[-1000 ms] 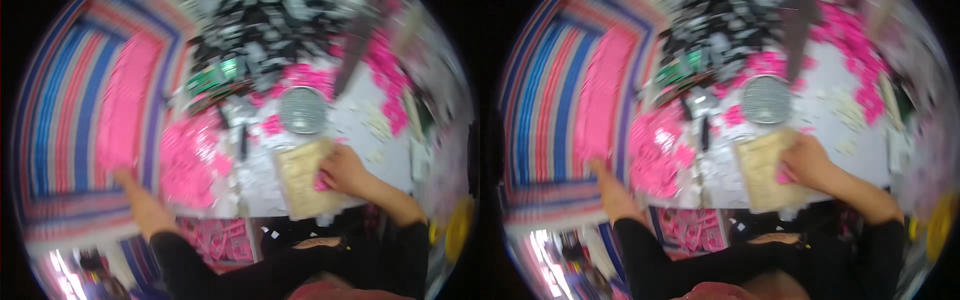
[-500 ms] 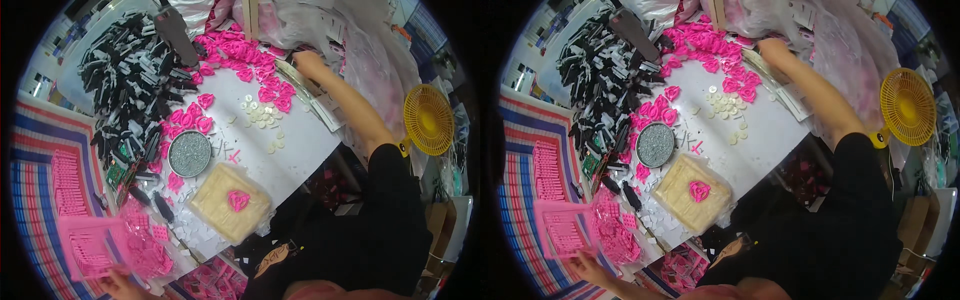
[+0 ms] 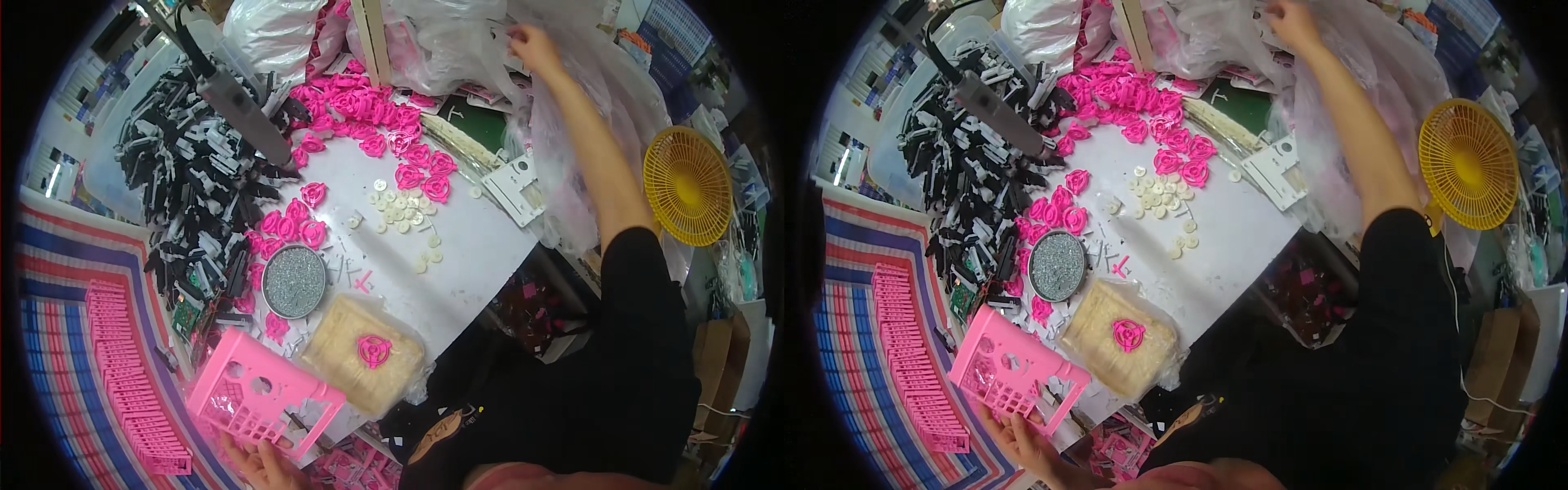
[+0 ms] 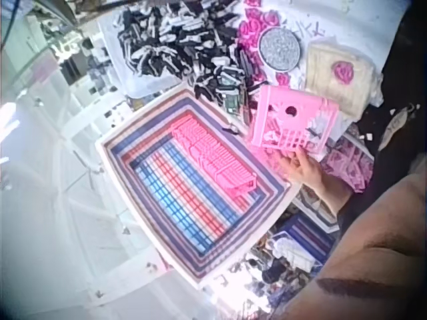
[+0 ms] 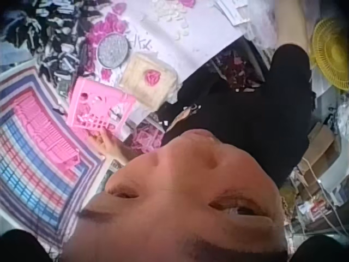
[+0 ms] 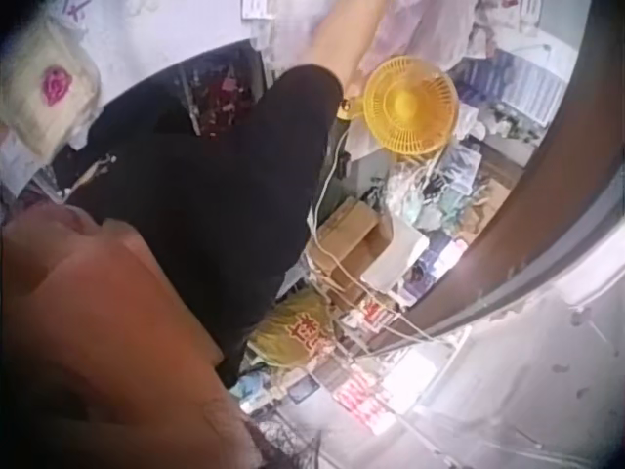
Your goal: Assemble a pink electronic toy piggy bank by installing a circuit board and components into the shell.
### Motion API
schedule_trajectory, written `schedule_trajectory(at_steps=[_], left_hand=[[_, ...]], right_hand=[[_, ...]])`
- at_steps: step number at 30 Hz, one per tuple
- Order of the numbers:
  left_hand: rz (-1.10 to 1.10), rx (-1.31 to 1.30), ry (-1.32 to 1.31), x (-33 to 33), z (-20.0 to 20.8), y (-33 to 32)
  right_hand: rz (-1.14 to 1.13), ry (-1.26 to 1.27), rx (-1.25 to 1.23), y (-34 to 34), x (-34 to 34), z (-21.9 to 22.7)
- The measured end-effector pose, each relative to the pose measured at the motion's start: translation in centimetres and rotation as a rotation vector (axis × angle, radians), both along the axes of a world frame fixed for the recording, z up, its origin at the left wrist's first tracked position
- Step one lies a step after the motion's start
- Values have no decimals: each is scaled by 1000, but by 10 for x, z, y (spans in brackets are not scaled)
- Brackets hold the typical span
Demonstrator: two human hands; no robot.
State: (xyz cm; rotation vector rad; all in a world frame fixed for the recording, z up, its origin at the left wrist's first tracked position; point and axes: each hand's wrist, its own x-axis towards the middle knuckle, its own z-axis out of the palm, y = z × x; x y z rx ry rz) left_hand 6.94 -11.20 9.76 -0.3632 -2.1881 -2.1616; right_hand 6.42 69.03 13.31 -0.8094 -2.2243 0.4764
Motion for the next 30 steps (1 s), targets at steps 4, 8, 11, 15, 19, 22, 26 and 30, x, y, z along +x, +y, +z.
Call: schedule_trajectory(at_steps=[4, 8, 11, 15, 19, 22, 26, 30], left_hand=[[190, 136, -59, 13, -5, 25], [172, 50, 49, 19, 9, 43], [114, 133, 80, 16, -15, 30], [271, 84, -20, 37, -18, 47], [-15, 86, 33, 31, -49, 79], [-143, 208, -111, 29, -41, 109], [-58, 349, -244, 34, -33, 112], [-77, 513, -389, 36, -18, 107]], right_hand=[[-241, -461, 651, 18, 14, -57], [-247, -486, 423, 19, 19, -26], [-358, -410, 443, -16, 42, 28], [54, 232, -327, -116, 100, 37], [577, 558, -905, -318, 130, -7], [844, 232, -1522, -418, 115, -39], [992, -185, -734, -474, 73, -36], [1112, -109, -687, -459, 31, -40]])
